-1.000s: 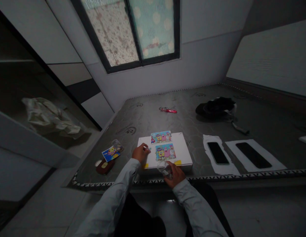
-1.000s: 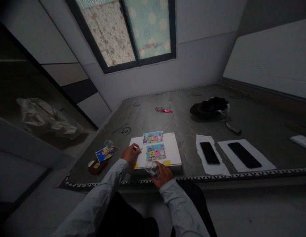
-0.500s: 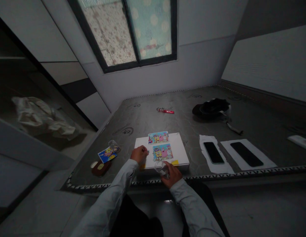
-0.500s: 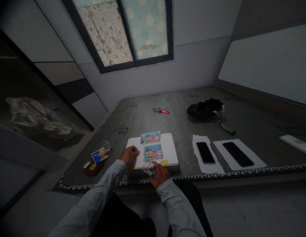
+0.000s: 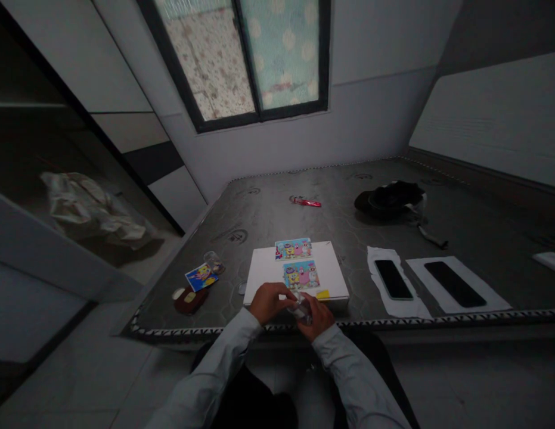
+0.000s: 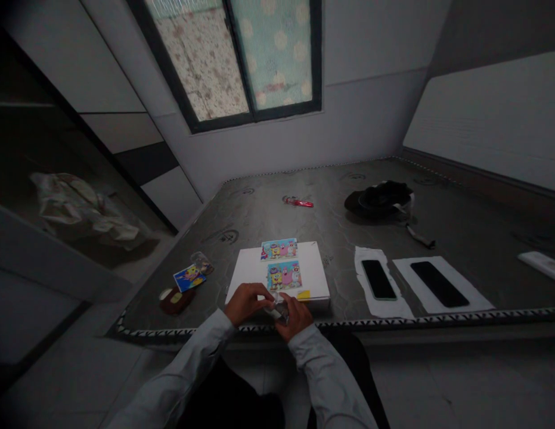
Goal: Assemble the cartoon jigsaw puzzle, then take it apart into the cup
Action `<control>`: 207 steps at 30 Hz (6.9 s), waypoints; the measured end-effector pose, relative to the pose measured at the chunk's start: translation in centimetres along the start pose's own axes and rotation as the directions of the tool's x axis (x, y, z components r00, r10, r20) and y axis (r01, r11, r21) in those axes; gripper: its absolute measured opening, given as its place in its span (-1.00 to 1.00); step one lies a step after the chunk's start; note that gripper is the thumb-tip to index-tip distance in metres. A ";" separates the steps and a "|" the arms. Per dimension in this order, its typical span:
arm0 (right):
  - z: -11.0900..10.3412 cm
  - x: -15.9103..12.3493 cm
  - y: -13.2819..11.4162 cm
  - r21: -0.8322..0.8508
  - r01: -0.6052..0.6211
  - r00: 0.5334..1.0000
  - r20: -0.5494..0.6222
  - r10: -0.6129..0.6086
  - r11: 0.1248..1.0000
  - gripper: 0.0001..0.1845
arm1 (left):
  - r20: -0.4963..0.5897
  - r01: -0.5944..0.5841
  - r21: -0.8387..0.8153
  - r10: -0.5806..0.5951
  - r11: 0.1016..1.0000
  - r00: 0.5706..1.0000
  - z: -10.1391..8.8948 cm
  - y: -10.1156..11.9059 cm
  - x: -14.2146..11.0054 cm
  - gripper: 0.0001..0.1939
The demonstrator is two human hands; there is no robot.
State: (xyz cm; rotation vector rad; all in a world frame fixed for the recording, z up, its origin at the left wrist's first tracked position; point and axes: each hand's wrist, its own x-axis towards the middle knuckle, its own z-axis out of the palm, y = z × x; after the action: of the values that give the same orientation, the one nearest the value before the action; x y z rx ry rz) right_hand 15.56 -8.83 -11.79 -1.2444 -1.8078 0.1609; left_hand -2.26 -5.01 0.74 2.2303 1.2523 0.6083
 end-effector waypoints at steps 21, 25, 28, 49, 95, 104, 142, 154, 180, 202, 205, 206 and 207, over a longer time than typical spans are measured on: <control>-2.4 1.1 0.7 -0.036 -0.117 0.970 -0.217 0.106 0.992 -0.40 | -0.141 0.262 0.217 -0.235 0.940 0.962 1.4 -6.1 4.1 -0.17; -2.6 1.4 0.2 -0.087 0.005 0.986 -0.163 -0.019 0.996 -0.43 | -0.100 0.316 0.208 -0.301 0.926 0.948 0.8 -7.1 6.7 -0.32; -2.1 1.4 0.0 -0.084 0.078 0.991 -0.107 -0.087 0.993 -0.36 | -0.095 0.308 0.180 -0.295 0.934 0.951 0.7 -7.9 7.8 -0.47; 0.6 0.3 1.9 -0.175 0.056 0.996 -0.062 -0.068 0.983 -0.29 | -0.166 0.294 -0.155 -0.318 0.943 0.933 2.4 -8.6 6.9 -0.66; 0.9 0.3 0.6 -0.073 -0.085 0.992 -0.098 0.078 0.994 -0.37 | -0.149 0.190 0.029 -0.184 0.981 0.972 1.8 -8.3 5.1 -0.59; 1.2 0.2 1.4 -0.135 -0.018 0.995 -0.103 0.004 0.991 -0.36 | -0.093 0.318 0.102 -0.310 0.942 0.946 1.5 -7.6 5.8 -0.66; 1.0 0.3 0.5 -0.151 -0.061 0.992 -0.118 0.043 0.987 -0.41 | -0.039 0.363 0.135 -0.361 0.922 0.932 1.9 -4.6 4.8 -0.80; 1.1 0.2 0.7 -0.155 -0.060 0.992 -0.119 0.042 0.986 -0.40 | -0.111 0.330 -0.232 -0.362 0.915 0.926 1.7 -6.5 3.5 -0.77; 1.0 0.2 0.6 -0.151 -0.061 0.992 -0.119 0.043 0.987 -0.39 | -0.327 0.301 0.255 -0.211 0.919 0.921 1.3 -8.9 2.2 -0.75; 1.0 0.2 0.7 -0.144 -0.055 0.992 -0.118 0.038 0.988 -0.37 | -0.390 0.366 0.023 -0.329 0.930 0.860 -0.1 -10.7 3.1 -0.73; 1.0 0.2 0.6 -0.134 -0.058 0.991 -0.125 0.041 0.989 -0.37 | -0.395 0.386 0.031 -0.343 0.922 0.852 -0.3 -11.0 3.1 -0.74; 1.1 0.2 0.6 -0.131 -0.055 0.991 -0.131 0.038 0.990 -0.37 | -0.393 0.391 0.031 -0.349 0.920 0.851 -0.4 -11.0 3.2 -0.75; 1.1 0.2 0.6 -0.129 -0.052 0.990 -0.137 0.034 0.990 -0.37 | -0.389 0.395 0.029 -0.354 0.918 0.850 -0.6 -11.1 3.2 -0.76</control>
State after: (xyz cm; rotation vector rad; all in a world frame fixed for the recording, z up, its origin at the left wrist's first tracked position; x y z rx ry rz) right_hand 15.18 -8.01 -12.63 -1.3554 -1.6977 -0.0196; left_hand -8.20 2.82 -5.29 1.9177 1.9010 0.8539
